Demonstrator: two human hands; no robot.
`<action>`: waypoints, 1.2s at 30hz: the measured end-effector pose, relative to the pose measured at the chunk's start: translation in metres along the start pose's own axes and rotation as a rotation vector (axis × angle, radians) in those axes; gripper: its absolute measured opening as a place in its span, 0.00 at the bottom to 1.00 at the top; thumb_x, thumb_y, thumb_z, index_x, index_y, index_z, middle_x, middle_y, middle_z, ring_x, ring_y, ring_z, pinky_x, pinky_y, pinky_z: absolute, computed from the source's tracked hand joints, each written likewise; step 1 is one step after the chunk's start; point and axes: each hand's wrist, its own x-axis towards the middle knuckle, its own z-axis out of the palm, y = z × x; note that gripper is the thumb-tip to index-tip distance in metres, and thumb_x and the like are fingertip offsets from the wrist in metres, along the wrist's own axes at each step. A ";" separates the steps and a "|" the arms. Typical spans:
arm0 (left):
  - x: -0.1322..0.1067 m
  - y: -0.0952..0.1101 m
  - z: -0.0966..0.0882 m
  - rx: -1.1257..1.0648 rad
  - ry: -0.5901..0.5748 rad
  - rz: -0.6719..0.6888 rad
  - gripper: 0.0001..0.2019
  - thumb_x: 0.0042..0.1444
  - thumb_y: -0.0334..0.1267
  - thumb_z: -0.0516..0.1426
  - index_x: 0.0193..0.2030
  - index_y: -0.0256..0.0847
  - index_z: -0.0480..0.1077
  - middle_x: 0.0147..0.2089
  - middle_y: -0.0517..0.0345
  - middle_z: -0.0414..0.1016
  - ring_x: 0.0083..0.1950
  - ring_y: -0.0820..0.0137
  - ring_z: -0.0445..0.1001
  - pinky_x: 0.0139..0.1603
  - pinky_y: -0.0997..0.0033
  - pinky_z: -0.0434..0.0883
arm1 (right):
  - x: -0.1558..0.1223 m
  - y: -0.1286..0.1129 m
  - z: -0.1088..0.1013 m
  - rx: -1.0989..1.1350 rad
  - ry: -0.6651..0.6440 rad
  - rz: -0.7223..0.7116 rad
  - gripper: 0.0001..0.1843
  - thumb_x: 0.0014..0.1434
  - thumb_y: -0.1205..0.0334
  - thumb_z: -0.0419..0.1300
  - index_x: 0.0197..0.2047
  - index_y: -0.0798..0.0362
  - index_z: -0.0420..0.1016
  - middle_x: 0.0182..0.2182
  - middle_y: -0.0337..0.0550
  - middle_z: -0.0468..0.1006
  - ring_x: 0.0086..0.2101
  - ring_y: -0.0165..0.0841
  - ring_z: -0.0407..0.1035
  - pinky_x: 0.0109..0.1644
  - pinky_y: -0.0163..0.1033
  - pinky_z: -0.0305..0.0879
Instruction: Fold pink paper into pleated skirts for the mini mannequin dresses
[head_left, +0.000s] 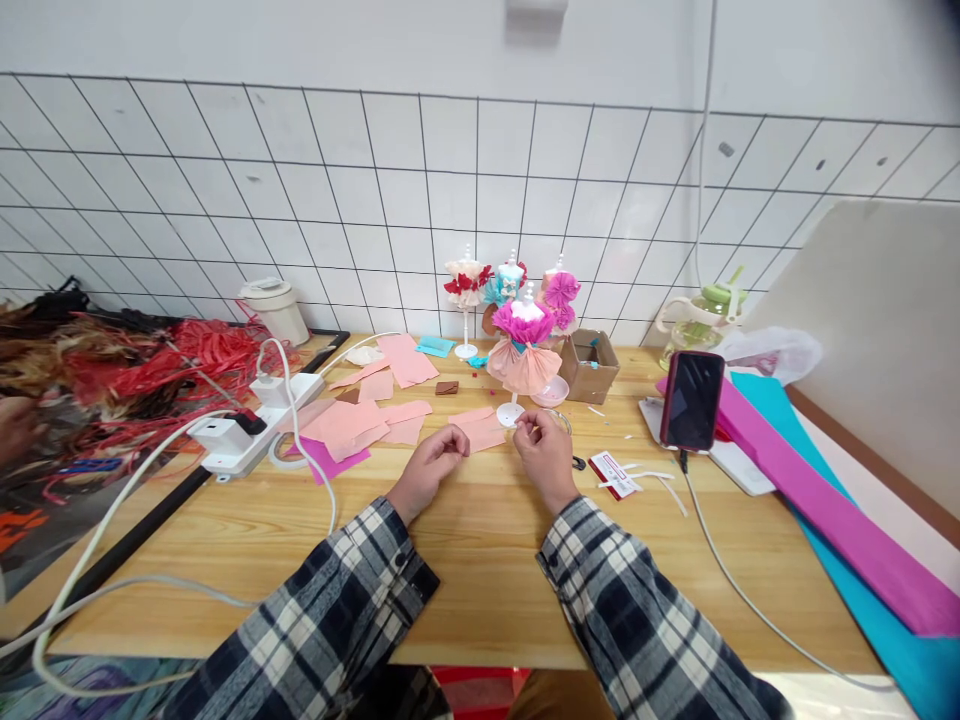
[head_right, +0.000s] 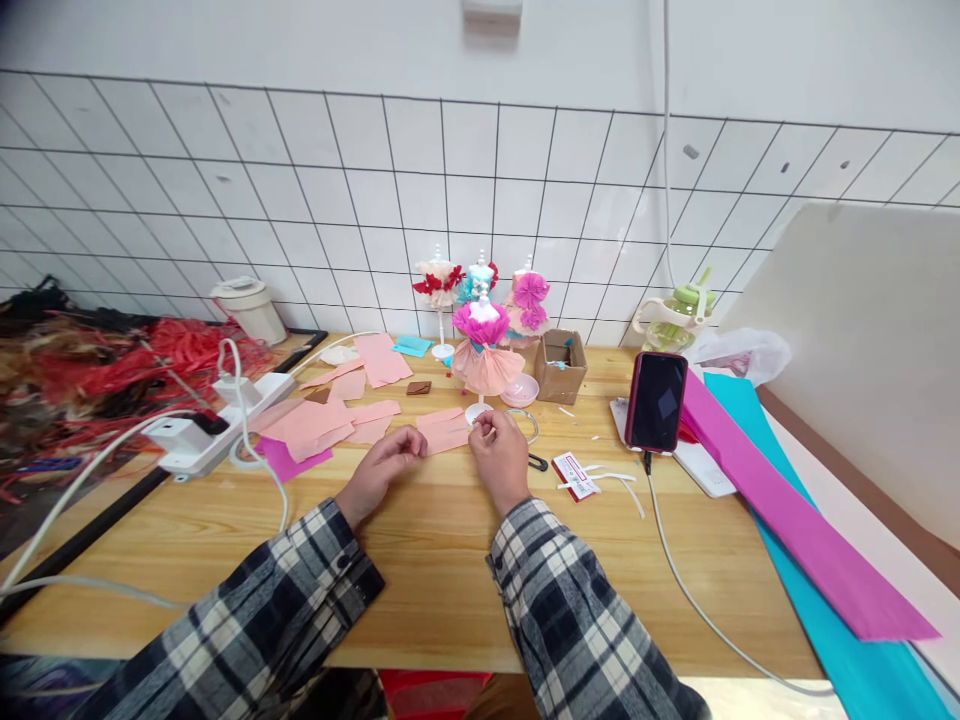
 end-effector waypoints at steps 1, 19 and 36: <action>0.000 -0.001 -0.001 0.019 0.068 0.003 0.06 0.54 0.36 0.52 0.38 0.39 0.65 0.34 0.58 0.65 0.38 0.69 0.64 0.41 0.69 0.63 | -0.001 0.000 0.001 0.017 -0.005 0.008 0.08 0.52 0.61 0.54 0.32 0.53 0.72 0.26 0.39 0.71 0.25 0.30 0.62 0.31 0.35 0.57; 0.005 -0.001 0.003 0.441 0.047 0.004 0.08 0.55 0.42 0.57 0.31 0.41 0.73 0.46 0.52 0.73 0.51 0.63 0.68 0.57 0.59 0.60 | -0.003 -0.002 0.005 0.190 -0.060 0.095 0.08 0.52 0.59 0.54 0.33 0.53 0.71 0.23 0.34 0.66 0.20 0.26 0.55 0.25 0.32 0.53; -0.004 0.004 0.003 0.106 -0.112 -0.070 0.16 0.59 0.47 0.52 0.29 0.37 0.70 0.37 0.53 0.70 0.43 0.66 0.69 0.49 0.68 0.65 | -0.005 0.003 -0.018 0.445 0.082 0.283 0.11 0.57 0.52 0.50 0.31 0.51 0.62 0.27 0.37 0.73 0.17 0.25 0.59 0.20 0.32 0.56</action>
